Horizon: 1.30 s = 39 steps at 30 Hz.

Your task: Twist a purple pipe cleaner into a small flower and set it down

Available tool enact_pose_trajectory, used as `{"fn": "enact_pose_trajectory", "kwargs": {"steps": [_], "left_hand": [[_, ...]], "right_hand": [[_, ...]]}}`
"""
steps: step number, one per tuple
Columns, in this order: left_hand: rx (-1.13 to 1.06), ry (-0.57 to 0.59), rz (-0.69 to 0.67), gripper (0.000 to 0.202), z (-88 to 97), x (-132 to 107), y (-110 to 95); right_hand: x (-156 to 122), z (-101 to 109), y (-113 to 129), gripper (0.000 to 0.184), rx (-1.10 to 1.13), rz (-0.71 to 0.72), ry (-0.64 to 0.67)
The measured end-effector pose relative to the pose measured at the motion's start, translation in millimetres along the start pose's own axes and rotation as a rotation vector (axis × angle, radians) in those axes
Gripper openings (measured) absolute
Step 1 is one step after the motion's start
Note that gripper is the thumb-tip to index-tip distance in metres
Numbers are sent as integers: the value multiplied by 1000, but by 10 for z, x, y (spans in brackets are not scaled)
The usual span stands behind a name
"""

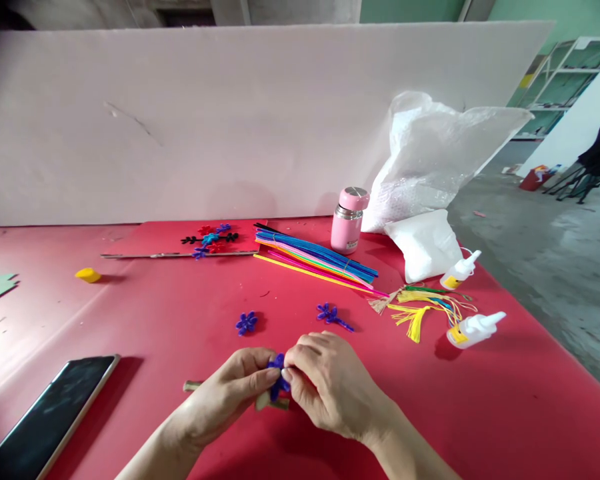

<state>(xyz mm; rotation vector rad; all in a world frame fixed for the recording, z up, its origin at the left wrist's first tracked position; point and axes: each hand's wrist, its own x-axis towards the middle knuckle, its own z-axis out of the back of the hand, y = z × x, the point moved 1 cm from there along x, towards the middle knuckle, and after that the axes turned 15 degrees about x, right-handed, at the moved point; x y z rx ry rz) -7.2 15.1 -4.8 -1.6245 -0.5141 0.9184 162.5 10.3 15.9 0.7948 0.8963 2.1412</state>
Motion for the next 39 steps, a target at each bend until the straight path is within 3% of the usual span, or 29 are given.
{"fn": "enact_pose_trajectory", "kwargs": {"steps": [3,7,13,17,20,22,24,27,30,33,36,39], "left_hand": [[91,19,-15,30,1,-6,-51],[285,18,-69,26,8,-40,-178],[924,-41,-150,19,-5,-118,-410],[1413,-33,-399,20,-92,-155,-424],[1723,-140,-617,20,-175,-179,-344],[1811,-214,-709,21,-213,-185,-297],[1748,-260,-677,23,-216,-174,-280],[1314,-279,-355,23,-140,-135,-298],[702,-125,-59,25,-43,-115,-304],[322,24,46,30,24,-126,-280],[211,70,72,29,52,-140,-247],[301,69,50,28,44,-148,-263]], "right_hand": [[3,-17,15,11,41,-17,22],[6,-20,32,19,295,-132,38],[-3,-63,-43,19,631,-290,119],[-10,-148,-119,18,861,-366,133],[-4,-206,-170,26,1040,-410,119],[3,-219,-186,30,1082,-415,114],[9,-206,-174,28,982,-404,88],[6,-150,-96,23,695,-307,34],[-9,-91,-2,18,427,-113,-6],[-25,-67,45,8,198,72,-7],[-31,-74,63,7,105,146,-8],[-24,-85,80,14,238,72,-21]]}}
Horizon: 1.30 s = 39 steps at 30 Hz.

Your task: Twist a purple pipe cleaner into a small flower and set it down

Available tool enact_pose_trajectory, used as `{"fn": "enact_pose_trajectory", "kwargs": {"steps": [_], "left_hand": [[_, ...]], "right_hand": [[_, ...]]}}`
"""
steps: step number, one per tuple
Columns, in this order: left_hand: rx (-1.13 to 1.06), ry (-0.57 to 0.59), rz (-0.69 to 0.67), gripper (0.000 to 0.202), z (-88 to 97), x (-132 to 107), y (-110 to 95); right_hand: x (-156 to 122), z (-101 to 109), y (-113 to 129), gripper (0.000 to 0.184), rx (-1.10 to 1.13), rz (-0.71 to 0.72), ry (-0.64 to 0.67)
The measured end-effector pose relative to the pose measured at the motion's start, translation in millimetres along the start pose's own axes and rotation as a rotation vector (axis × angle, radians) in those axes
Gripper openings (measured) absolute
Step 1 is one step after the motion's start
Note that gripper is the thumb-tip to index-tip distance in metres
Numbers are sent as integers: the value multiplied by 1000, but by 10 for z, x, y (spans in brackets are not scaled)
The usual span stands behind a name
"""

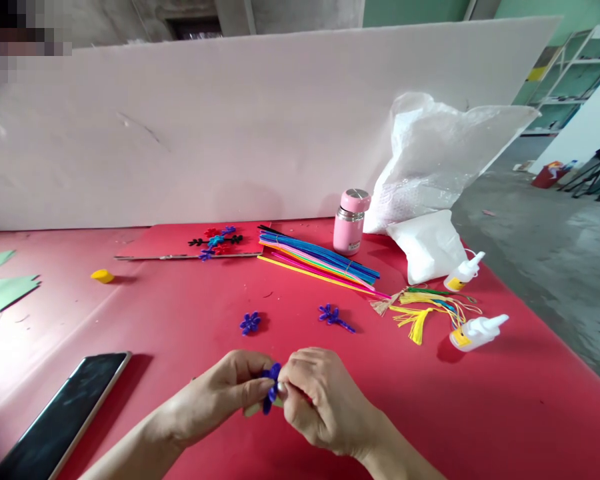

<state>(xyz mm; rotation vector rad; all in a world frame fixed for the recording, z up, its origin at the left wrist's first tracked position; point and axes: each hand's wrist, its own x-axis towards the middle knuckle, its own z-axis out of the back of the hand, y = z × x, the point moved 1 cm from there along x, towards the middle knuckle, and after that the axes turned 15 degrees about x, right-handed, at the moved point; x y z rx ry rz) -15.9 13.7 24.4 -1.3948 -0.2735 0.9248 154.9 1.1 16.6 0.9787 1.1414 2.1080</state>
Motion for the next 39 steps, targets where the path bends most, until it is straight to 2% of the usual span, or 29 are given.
{"fn": "enact_pose_trajectory", "kwargs": {"steps": [4,7,11,13,14,16,18,20,22,26,30,33,36,39], "left_hand": [[359,-144,-31,22,-8,-17,-112],[733,-254,-153,23,-45,-29,-182],[1247,-346,-421,22,-146,-37,-170],[1372,-394,-492,22,-186,-30,-136],[1367,-427,-491,22,-195,-22,-119],[1210,-530,-392,23,-185,8,-90],[914,-631,-217,24,-156,51,-66],[616,-681,-68,27,-137,100,-49],[405,-693,4,31,-142,153,-41],[161,-697,8,33,-202,251,-25],[-10,-658,-23,32,-253,296,18],[-144,-618,-50,29,-249,293,49],[-229,-601,-68,24,-221,289,74],[-238,-586,-89,21,-205,291,100]], "right_hand": [[4,-19,-42,23,331,-252,-18],[1,-38,-134,22,553,-393,4],[8,-63,-250,20,769,-493,-7],[17,-70,-277,23,807,-506,-20],[20,-71,-282,25,806,-503,-31],[26,-63,-274,27,768,-476,-95],[27,-41,-247,28,678,-431,-223],[26,-13,-209,28,556,-389,-365],[28,-1,-174,25,473,-378,-441],[45,-38,-170,21,421,-364,-450],[52,-64,-225,20,289,-273,-498],[42,-53,-242,19,212,-178,-479],[26,-50,-245,14,184,-91,-429],[12,-71,-246,9,145,-65,-407]]}}
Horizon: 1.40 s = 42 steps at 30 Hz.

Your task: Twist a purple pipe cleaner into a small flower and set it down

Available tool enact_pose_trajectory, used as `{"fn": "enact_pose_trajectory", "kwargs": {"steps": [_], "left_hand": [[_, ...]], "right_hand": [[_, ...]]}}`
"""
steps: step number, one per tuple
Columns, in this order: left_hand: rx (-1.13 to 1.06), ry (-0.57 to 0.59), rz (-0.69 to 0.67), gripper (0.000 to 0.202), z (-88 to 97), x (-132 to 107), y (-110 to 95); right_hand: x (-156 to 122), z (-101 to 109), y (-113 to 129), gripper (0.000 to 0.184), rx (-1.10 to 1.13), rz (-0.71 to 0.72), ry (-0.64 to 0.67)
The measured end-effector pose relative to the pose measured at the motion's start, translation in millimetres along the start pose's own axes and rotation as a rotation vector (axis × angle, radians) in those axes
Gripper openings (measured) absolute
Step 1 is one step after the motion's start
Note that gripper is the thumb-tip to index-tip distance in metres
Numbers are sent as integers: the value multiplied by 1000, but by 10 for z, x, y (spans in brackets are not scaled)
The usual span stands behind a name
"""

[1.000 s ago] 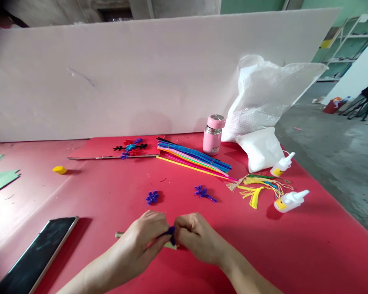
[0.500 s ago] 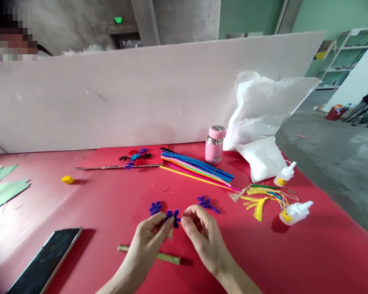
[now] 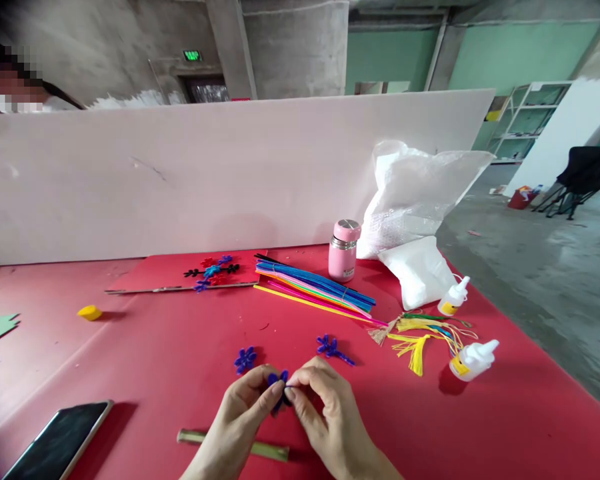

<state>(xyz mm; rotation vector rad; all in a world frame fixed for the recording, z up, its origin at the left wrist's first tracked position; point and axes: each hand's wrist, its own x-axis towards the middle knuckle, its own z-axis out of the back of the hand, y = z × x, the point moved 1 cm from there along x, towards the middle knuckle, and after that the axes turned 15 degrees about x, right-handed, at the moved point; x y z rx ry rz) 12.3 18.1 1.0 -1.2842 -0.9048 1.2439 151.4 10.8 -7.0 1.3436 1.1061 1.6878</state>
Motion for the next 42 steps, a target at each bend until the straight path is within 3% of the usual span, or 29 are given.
{"fn": "enact_pose_trajectory", "kwargs": {"steps": [5,12,14,17,20,22,32,38,42], "left_hand": [[86,-17,-127,19,10,-45,2],[366,-107,-363,15,2,-102,-10],[344,-128,-333,15,-7,-86,27],[169,-151,-120,15,-17,-39,110],[11,-168,48,19,-18,-5,161],[-43,-167,91,20,-16,-4,164],[-399,-6,118,14,-4,-51,157],[-290,36,74,11,39,-31,136],[-197,-2,39,14,43,-36,136]], "right_hand": [[-23,-47,11,15,48,-136,-52],[-52,-143,-139,25,617,-450,-132],[-56,-159,-174,27,688,-502,-154],[-43,-148,-159,28,637,-572,-191],[-24,-117,-90,28,512,-531,-222],[-14,-109,-48,24,428,-463,-165],[45,-41,-3,25,411,-418,-46],[28,-20,41,24,372,-392,14],[27,-54,55,20,330,-395,31]]}}
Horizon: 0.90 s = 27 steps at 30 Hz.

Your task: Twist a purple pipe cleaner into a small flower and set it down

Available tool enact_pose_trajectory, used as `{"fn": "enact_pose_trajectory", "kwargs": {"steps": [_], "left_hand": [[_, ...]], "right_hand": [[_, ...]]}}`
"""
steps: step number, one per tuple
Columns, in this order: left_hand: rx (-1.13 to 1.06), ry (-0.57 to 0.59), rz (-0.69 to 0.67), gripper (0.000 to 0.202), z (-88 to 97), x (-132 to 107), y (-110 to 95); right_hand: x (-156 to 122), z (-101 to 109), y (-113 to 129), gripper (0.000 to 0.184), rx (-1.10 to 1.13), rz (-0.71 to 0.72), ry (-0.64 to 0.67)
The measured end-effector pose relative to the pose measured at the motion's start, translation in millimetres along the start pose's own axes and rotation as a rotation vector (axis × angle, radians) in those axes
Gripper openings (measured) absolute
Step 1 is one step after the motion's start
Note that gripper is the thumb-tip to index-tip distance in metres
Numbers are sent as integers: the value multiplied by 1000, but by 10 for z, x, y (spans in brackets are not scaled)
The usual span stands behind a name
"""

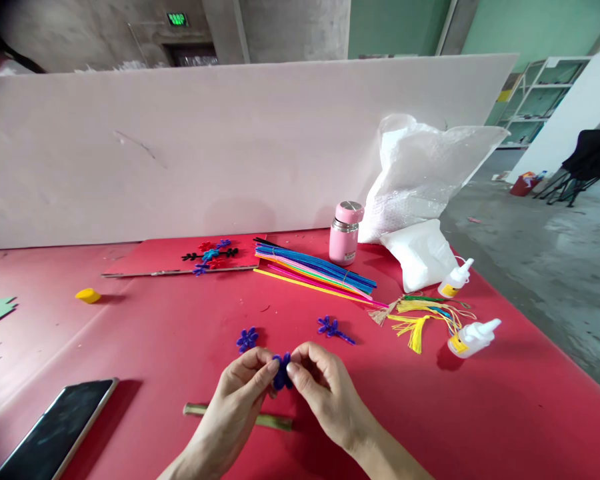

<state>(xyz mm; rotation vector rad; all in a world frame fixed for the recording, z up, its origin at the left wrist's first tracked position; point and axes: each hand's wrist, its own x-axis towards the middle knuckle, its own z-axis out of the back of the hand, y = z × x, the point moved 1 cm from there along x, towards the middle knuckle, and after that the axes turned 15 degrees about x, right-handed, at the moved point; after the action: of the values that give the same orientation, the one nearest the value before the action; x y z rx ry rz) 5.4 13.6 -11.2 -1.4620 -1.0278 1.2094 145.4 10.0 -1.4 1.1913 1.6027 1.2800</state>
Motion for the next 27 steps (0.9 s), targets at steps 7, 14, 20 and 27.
{"fn": "enact_pose_trajectory", "kwargs": {"steps": [7,14,20,27], "left_hand": [[497,-125,-224,16,-24,-56,-129],[406,-182,-162,15,-68,-71,-94],[157,-187,86,15,-106,-87,-5],[146,40,125,23,-20,-54,-121]], "right_hand": [[-15,-26,28,13,-207,109,-15],[-47,-38,3,6,-436,255,-37],[-28,-59,-81,7,-672,376,-4],[-18,-13,33,7,-371,224,44]]}}
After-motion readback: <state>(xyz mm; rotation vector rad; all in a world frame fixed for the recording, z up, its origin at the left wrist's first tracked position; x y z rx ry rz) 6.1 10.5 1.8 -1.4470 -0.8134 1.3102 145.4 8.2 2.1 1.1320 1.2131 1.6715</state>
